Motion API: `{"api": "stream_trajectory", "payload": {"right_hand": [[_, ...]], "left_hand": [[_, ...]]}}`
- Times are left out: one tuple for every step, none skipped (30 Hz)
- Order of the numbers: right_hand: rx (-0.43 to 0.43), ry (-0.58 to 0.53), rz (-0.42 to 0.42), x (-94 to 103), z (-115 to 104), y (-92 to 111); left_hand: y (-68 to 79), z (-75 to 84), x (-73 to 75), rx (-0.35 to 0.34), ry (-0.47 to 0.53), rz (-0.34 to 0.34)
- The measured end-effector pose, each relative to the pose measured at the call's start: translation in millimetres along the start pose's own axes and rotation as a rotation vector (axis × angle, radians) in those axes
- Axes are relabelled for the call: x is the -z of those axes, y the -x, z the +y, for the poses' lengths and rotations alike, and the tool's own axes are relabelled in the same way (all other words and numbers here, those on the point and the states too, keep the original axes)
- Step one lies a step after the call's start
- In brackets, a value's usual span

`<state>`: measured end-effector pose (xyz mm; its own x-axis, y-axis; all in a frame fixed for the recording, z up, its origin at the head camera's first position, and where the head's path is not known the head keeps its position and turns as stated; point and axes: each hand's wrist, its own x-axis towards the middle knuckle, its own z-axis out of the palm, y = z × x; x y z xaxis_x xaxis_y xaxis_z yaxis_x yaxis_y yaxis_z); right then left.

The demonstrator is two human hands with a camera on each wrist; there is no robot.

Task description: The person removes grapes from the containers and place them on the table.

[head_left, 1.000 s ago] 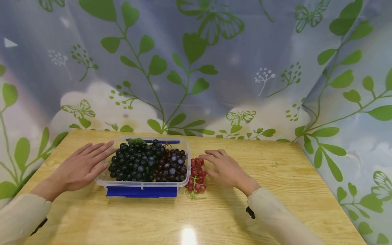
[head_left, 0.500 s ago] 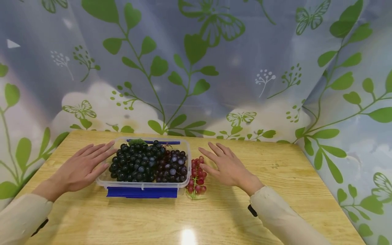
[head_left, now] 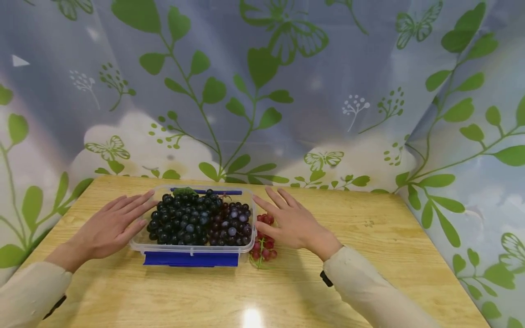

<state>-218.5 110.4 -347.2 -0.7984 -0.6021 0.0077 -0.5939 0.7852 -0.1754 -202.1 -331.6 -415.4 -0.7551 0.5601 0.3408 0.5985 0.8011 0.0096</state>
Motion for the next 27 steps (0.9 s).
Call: {"api": "stream_trajectory", "payload": {"right_hand": [[0.01,0.0,-0.005,0.0,-2,-2],[0.018,0.006,-0.01,0.0,-3,-3],[0.022,0.009,-0.019,-0.1,-5,-5],[0.026,0.019,-0.026,-0.5,-7,-7],[0.03,0.023,-0.033,-1.0,-8,-9],[0.033,0.026,-0.04,-1.3,-10,-10],[0.037,0.026,-0.046,-1.9,-12,-12],[0.042,0.027,-0.051,-2.5,-14,-14],[0.047,0.026,-0.055,-3.1,-16,-15],[0.053,0.028,-0.058,-3.7,-17,-17],[0.058,0.032,-0.061,-4.0,-19,-18],[0.063,0.039,-0.066,-4.5,-21,-20],[0.07,0.045,-0.068,-5.1,-22,-21],[0.074,0.052,-0.076,-5.4,-24,-23],[0.077,0.059,-0.087,-5.8,-25,-24],[0.083,0.067,-0.098,-6.1,-27,-25],[0.089,0.073,-0.111,-6.3,-29,-26],[0.096,0.076,-0.119,-6.8,-30,-28],[0.104,0.08,-0.121,-7.0,-32,-29],[0.11,0.084,-0.124,-7.4,-34,-30],[0.116,0.09,-0.123,-7.8,-35,-31],[0.123,0.098,-0.119,-8.1,-37,-32],[0.126,0.106,-0.116,-8.5,-38,-33],[0.131,0.12,-0.107,-9.0,-40,-35],[0.137,0.138,-0.098,-9.4,-42,-35],[0.145,0.158,-0.087,-9.7,-43,-36],[0.152,0.179,-0.07,-10.4,-45,-37]], "left_hand": [[-0.1,-0.3,0.2,-0.002,-0.001,0.0],[-0.4,-0.6,0.3,-0.003,-0.002,0.0],[-0.6,-0.9,0.4,-0.004,-0.005,0.0],[-0.8,-1.2,0.4,-0.004,-0.006,-0.001],[-0.8,-1.5,0.4,-0.004,-0.008,-0.001],[-0.8,-1.7,0.5,-0.004,-0.008,-0.001],[-0.7,-1.8,0.4,-0.003,-0.008,-0.002],[-0.5,-1.9,0.3,-0.002,-0.008,-0.003],[-0.2,-1.8,0.3,-0.002,-0.007,-0.004],[0.1,-1.7,0.3,0.0,-0.007,-0.005],[0.4,-1.6,0.3,0.001,-0.008,-0.006],[0.7,-1.4,0.3,0.003,-0.007,-0.007],[1.2,-1.2,0.2,0.005,-0.007,-0.009],[1.6,-1.0,0.0,0.006,-0.006,-0.01],[1.8,-0.9,-0.1,0.007,-0.006,-0.012],[2.1,-0.8,-0.1,0.008,-0.006,-0.013],[2.4,-0.7,-0.1,0.009,-0.006,-0.014],[2.6,-0.7,-0.1,0.009,-0.006,-0.014],[2.6,-0.8,0.0,0.008,-0.007,-0.013],[2.4,-0.9,0.1,0.007,-0.008,-0.012],[2.3,-0.9,0.2,0.007,-0.008,-0.012],[2.1,-1.0,0.3,0.007,-0.008,-0.01],[1.9,-1.0,0.3,0.007,-0.009,-0.01],[1.8,-0.9,0.3,0.007,-0.008,-0.008],[1.7,-0.7,0.4,0.008,-0.006,-0.009],[1.9,-0.6,0.3,0.01,-0.005,-0.008],[2.0,-0.4,0.4,0.012,-0.003,-0.009]]}}
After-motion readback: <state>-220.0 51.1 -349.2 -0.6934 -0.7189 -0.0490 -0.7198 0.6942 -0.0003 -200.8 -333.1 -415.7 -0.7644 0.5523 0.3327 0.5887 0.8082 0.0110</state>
